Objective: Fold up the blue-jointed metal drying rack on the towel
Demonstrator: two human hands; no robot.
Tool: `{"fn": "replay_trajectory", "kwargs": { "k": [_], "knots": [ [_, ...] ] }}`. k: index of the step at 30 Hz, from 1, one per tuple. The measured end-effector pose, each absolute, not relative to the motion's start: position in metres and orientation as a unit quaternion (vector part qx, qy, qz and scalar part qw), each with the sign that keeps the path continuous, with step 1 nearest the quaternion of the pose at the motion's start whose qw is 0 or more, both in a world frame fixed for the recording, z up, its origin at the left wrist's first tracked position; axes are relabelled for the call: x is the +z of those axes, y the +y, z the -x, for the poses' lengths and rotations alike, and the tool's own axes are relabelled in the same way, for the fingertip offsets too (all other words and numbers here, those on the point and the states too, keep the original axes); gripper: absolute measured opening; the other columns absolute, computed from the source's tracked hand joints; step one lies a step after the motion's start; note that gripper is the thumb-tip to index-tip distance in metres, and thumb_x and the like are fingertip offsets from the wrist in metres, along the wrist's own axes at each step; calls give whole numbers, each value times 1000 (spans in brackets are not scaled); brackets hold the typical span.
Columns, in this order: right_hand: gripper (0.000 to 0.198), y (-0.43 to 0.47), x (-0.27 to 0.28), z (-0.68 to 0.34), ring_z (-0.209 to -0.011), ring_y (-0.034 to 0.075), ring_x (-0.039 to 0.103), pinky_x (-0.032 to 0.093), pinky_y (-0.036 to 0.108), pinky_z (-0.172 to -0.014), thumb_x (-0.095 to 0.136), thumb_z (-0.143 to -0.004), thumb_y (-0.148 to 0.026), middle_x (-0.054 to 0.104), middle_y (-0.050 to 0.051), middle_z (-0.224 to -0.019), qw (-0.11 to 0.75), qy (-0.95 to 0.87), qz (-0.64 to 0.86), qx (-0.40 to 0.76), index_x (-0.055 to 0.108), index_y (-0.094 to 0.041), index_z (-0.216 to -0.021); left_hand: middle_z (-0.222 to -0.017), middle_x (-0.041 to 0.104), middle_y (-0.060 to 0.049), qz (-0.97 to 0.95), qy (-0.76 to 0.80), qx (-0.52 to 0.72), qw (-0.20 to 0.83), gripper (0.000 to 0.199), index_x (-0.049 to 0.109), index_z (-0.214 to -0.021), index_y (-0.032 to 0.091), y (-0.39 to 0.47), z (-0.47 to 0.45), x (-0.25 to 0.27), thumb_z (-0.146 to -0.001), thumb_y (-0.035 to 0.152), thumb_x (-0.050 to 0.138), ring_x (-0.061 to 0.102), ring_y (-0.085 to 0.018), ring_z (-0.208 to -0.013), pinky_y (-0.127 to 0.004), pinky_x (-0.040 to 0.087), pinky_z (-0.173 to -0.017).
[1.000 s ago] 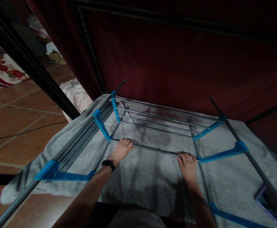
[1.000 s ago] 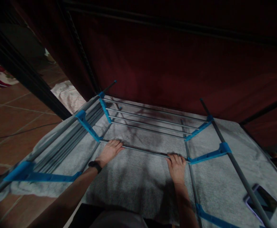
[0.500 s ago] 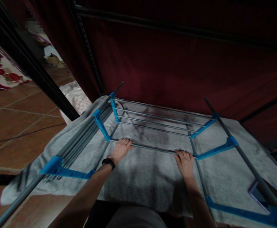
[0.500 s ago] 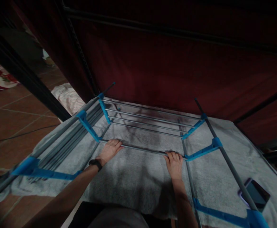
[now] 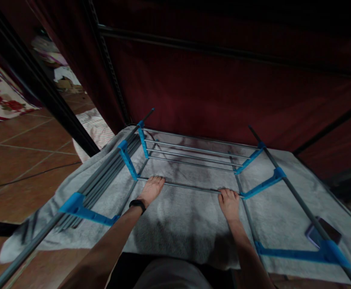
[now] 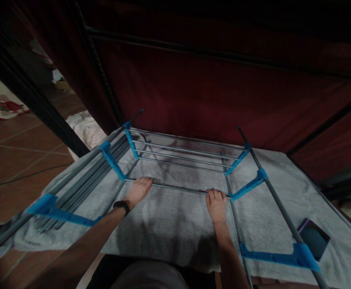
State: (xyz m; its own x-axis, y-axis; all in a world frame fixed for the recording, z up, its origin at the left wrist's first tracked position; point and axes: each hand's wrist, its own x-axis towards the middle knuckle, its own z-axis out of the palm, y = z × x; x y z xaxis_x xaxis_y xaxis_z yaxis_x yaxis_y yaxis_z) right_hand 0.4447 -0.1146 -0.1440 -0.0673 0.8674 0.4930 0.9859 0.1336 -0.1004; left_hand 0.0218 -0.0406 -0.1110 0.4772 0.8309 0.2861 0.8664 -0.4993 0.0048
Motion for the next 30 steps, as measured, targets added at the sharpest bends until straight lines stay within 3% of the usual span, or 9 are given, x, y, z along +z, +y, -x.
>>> {"fn": "replay_trajectory", "kwargs": {
  "k": [11,19,24,30],
  "knots": [
    [27,-112,-144,-441,-101,25,61,33,43,-105,46,-101,-18,75,7,-105,229,-713,650,-124,70,-24,-111,-106,75,-12,857,-490,-137,86,27,68,-114,20,-39,-21,-110,-101,15,46,69,-27,-105,-43,52,-98],
    [21,-114,-136,-436,-105,26,61,33,43,-106,53,-104,-28,75,7,-110,232,-708,658,-111,70,-26,-116,-106,75,-12,867,-466,-151,94,27,66,-118,21,-34,-17,-111,-106,38,48,70,-28,-103,-42,52,-94],
    [20,-114,-133,-435,-106,26,59,34,42,-105,56,-106,-36,74,7,-109,213,-710,661,-114,72,-28,-115,-100,73,-10,875,-451,-154,90,19,68,-108,24,-32,-16,-112,-105,32,51,69,-26,-100,-41,52,-94],
    [19,-111,-137,-437,-106,26,61,34,43,-105,56,-106,-37,74,7,-108,213,-707,665,-107,72,-29,-112,-105,72,-13,872,-458,-147,88,21,69,-111,22,-30,-16,-116,-104,31,52,69,-28,-103,-44,52,-96]
  ]
}}
